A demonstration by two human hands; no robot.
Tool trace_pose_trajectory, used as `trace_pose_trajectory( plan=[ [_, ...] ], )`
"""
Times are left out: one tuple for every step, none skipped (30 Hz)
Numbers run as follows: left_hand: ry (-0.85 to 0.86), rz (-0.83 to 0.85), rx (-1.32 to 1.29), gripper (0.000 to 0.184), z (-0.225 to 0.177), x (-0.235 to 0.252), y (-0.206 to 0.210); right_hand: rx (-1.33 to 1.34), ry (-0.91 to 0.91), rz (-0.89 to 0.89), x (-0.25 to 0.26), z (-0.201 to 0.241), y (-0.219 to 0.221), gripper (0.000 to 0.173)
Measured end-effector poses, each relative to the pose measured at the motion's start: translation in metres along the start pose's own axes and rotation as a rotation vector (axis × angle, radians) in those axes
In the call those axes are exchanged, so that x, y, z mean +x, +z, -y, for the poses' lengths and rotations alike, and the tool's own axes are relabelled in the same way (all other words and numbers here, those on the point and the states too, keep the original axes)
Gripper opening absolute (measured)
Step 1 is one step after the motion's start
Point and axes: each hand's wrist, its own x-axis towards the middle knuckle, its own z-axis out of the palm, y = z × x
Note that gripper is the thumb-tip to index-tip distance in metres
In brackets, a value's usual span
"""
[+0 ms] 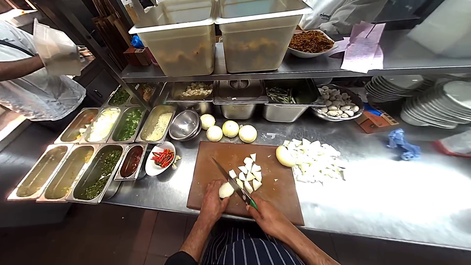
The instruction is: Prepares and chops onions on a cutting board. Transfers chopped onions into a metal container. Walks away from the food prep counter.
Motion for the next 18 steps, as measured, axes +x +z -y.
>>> trace_pose_trajectory(
  plan=[
    [0.006,-0.009,0.032,0.062,-0.002,0.0,-0.002,0.182,0.014,0.021,0.004,-0.007,0.003,0.041],
    [-0.006,0.002,0.054,0.065,-0.004,0.001,-0.003,0.407,0.031,0.058,0.007,-0.014,0.009,0.038],
    [-0.041,0.025,0.04,0.069,-0.005,0.001,-0.004,0.611,0.051,0.091,0.008,-0.02,0.014,0.034],
    [-0.088,0.038,-0.007,0.071,-0.005,0.003,-0.005,0.758,0.068,0.108,0.01,-0.023,0.019,0.031],
    [-0.133,0.035,-0.081,0.066,-0.003,0.005,-0.005,0.854,0.081,0.11,0.01,-0.025,0.022,0.029],
    [-0.176,0.029,-0.146,0.058,-0.002,0.007,-0.005,0.907,0.09,0.095,0.01,-0.025,0.024,0.029],
    [-0.217,0.044,-0.173,0.052,-0.001,0.01,-0.005,0.921,0.092,0.069,0.01,-0.025,0.025,0.029],
    [-0.244,0.074,-0.16,0.047,-0.003,0.012,-0.006,0.912,0.083,0.039,0.011,-0.025,0.025,0.03],
    [-0.247,0.092,-0.137,0.043,-0.006,0.012,-0.006,0.891,0.063,0.008,0.012,-0.026,0.025,0.03],
    [-0.233,0.106,-0.112,0.041,-0.01,0.011,-0.005,0.851,0.038,-0.025,0.014,-0.027,0.026,0.032],
    [-0.218,0.118,-0.101,0.041,-0.014,0.009,-0.003,0.795,0.008,-0.067,0.019,-0.028,0.027,0.034],
    [-0.214,0.122,-0.109,0.04,-0.018,0.008,0.0,0.729,-0.029,-0.113,0.025,-0.029,0.029,0.036],
    [-0.222,0.117,-0.124,0.04,-0.023,0.007,0.003,0.647,-0.067,-0.165,0.031,-0.029,0.032,0.037],
    [-0.241,0.111,-0.148,0.042,-0.027,0.006,0.006,0.555,-0.103,-0.224,0.039,-0.03,0.035,0.037],
    [-0.252,0.11,-0.18,0.046,-0.03,0.007,0.009,0.459,-0.132,-0.293,0.046,-0.031,0.039,0.038],
    [-0.246,0.119,-0.2,0.054,-0.031,0.009,0.013,0.366,-0.144,-0.364,0.052,-0.032,0.042,0.038],
    [-0.221,0.141,-0.195,0.063,-0.032,0.011,0.015,0.294,-0.148,-0.42,0.057,-0.033,0.045,0.039],
    [-0.184,0.168,-0.151,0.067,-0.033,0.013,0.016,0.25,-0.144,-0.46,0.061,-0.034,0.048,0.039]
  ],
)
